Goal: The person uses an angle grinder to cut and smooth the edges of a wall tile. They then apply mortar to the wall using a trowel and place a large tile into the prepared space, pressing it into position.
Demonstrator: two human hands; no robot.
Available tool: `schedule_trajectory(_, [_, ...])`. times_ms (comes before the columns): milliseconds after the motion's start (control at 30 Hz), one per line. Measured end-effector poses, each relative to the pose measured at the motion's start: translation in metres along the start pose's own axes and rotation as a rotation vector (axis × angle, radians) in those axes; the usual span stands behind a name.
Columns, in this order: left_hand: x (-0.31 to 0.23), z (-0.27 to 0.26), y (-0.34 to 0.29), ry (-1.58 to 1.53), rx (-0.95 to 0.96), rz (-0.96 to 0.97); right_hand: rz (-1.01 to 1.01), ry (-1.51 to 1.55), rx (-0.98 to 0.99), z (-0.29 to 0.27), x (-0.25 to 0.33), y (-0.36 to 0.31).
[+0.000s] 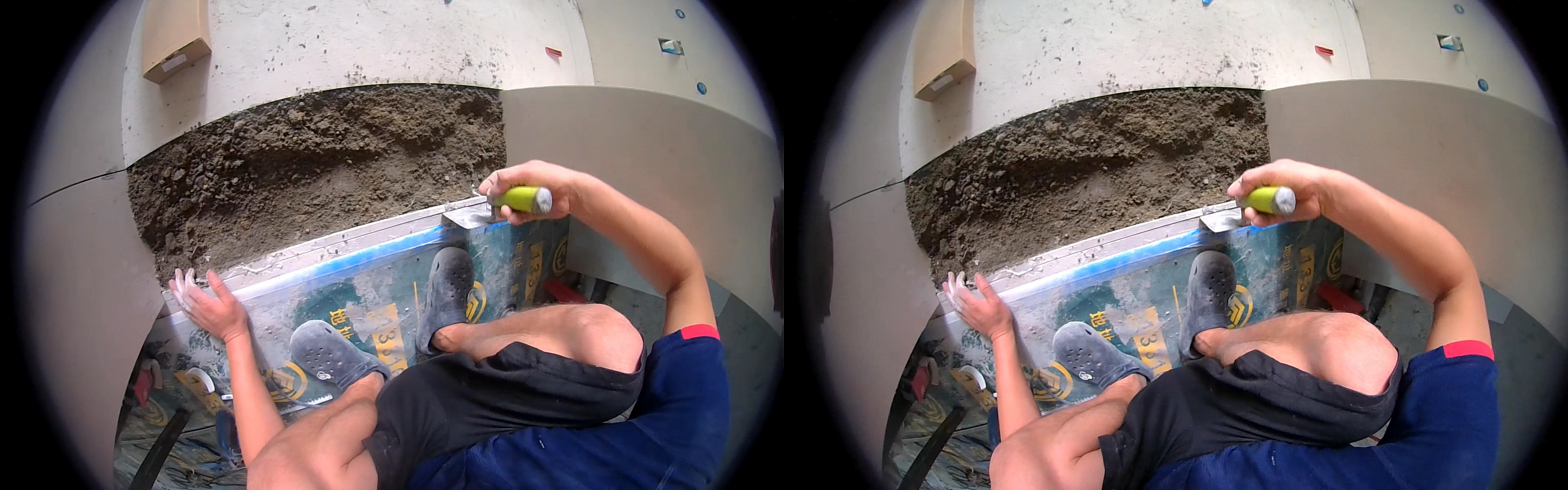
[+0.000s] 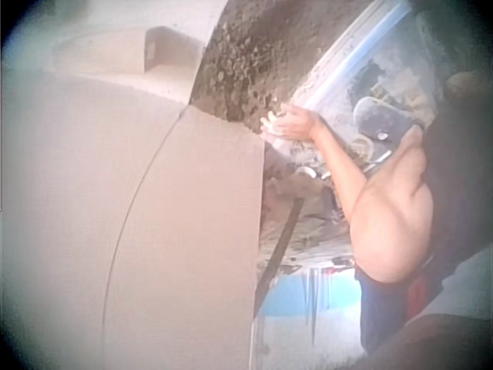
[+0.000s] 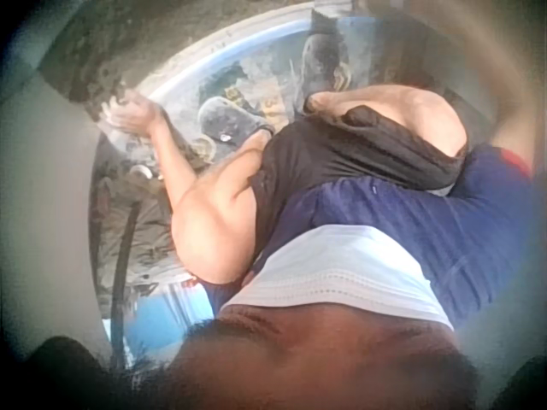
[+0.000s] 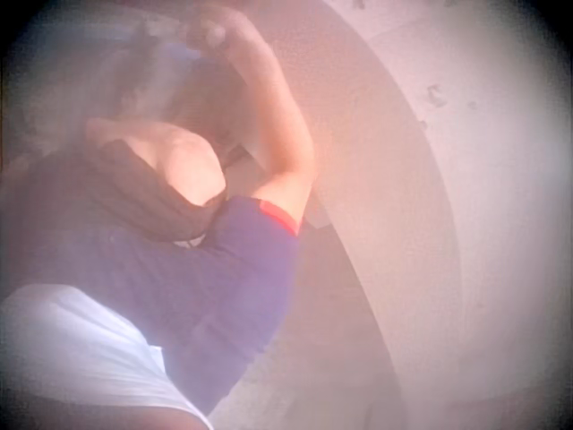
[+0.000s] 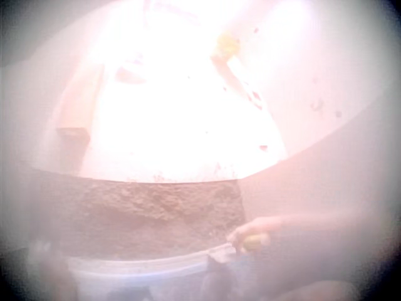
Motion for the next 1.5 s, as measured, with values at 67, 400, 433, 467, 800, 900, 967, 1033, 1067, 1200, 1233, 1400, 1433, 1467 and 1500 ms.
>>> schedule_trajectory(67, [-0.004, 0.002, 0.000, -0.006, -0.002, 0.004, -0.025, 0.035, -0.033, -0.001, -0.006, -0.002])
schedule_trajectory(400, [-0.002, 0.002, 0.000, 0.005, 0.007, 0.014, 0.056, 0.108, 0.075, -0.007, 0.047, 0.026])
schedule_trajectory(433, [-0.004, 0.002, 0.002, 0.032, 0.012, 0.024, 0.050, 0.105, 0.061, -0.007, 0.048, 0.026])
schedule_trajectory(467, [-0.010, 0.001, 0.002, 0.058, 0.017, 0.035, 0.044, 0.104, 0.046, -0.007, 0.050, 0.025])
schedule_trajectory(800, [-0.265, 0.025, -0.018, -0.833, 0.608, 0.539, -0.041, 0.159, 0.002, -0.013, 0.028, 0.025])
schedule_trajectory(900, [-0.292, 0.043, -0.028, -0.897, 0.563, 0.617, -0.180, 0.167, -0.045, -0.003, -0.015, 0.003])
schedule_trajectory(967, [-0.309, 0.051, -0.031, -0.941, 0.585, 0.674, -0.244, 0.144, -0.060, 0.006, -0.042, -0.014])
schedule_trajectory(1033, [-0.327, 0.054, -0.030, -0.903, 0.652, 0.755, -0.266, 0.253, -0.085, 0.008, -0.061, -0.022])
schedule_trajectory(1067, [-0.335, 0.055, -0.030, -0.872, 0.684, 0.782, -0.269, 0.305, -0.053, 0.006, -0.070, -0.019])
schedule_trajectory(1200, [-0.351, 0.058, -0.039, -0.698, 0.775, 0.918, -0.260, 0.324, -0.059, 0.002, -0.076, -0.022])
schedule_trajectory(1233, [-0.353, 0.059, -0.041, -0.652, 0.777, 0.961, -0.266, 0.330, -0.045, 0.001, -0.078, -0.020])
schedule_trajectory(1400, [-0.352, 0.059, -0.048, -0.674, 0.671, 0.947, -0.302, 0.357, -0.006, 0.001, -0.094, -0.019])
schedule_trajectory(1433, [-0.350, 0.057, -0.049, -0.673, 0.665, 0.937, -0.315, 0.356, -0.006, 0.004, -0.097, -0.019])
schedule_trajectory(1467, [-0.348, 0.055, -0.050, -0.670, 0.660, 0.925, -0.327, 0.352, -0.005, 0.006, -0.099, -0.019])
schedule_trajectory(1500, [-0.347, 0.055, -0.052, -0.666, 0.677, 0.914, -0.340, 0.346, -0.001, 0.009, -0.100, -0.018])
Point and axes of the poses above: each hand's wrist, its own y-axis towards the middle knuckle, its own z-axis out of the palm, x = y × z, the point moved 3 cm from there along y, towards the middle knuckle, and after that the axes turned 14 degrees about -x, right-handed, at the moved point
